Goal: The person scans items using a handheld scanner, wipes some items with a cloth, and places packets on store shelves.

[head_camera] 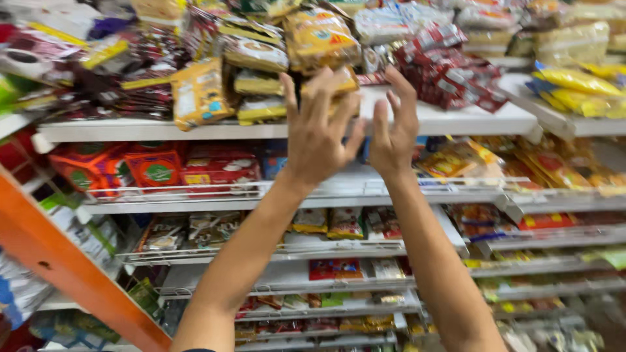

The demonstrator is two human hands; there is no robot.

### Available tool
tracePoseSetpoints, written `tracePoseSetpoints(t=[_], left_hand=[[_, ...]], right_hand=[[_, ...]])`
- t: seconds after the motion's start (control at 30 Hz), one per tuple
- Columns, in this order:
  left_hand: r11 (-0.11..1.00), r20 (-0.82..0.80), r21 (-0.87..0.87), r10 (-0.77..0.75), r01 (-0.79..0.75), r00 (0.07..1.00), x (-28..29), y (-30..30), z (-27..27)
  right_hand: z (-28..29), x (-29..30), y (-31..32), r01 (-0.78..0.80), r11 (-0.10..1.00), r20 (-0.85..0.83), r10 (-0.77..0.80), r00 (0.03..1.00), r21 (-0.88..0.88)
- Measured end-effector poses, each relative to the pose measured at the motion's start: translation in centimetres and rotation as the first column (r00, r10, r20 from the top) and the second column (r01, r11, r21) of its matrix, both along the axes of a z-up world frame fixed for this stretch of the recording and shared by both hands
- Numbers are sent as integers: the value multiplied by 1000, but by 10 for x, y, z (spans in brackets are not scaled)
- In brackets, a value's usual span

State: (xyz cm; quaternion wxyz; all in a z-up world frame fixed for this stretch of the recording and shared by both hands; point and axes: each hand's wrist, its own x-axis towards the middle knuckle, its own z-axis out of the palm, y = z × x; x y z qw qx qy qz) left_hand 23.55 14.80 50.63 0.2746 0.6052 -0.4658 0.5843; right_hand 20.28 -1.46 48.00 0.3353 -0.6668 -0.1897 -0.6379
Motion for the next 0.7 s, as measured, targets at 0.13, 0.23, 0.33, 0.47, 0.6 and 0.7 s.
tracePoseSetpoints(t=[0.13, 0.23, 0.33, 0.47, 0.6, 0.7], left_hand=[[940, -88, 61, -330, 336, 940, -34, -26, -56], [842, -204, 70, -512, 534, 834, -58, -55, -107], [724, -389, 68, -614, 687, 686, -88, -86, -175], [547, -675, 85, -584, 833, 452, -138, -126, -292], [384, -876, 46, -428, 922, 222, -196, -143, -409], [294, -975, 58, -190, 954, 117, -232, -144, -488]], right_hand=[[-73, -58, -20, -111, 979, 14, 110, 994, 172], [-136, -106, -39, -51, 954, -23, 61, 998, 295], [-210, -151, -56, 7, 904, -110, 44, 993, 428], [-331, -221, -74, 214, 799, -331, -19, 943, 562], [-442, -305, -67, 388, 632, -510, 13, 860, 671], [-508, -364, -52, 606, 437, -704, 92, 704, 664]])
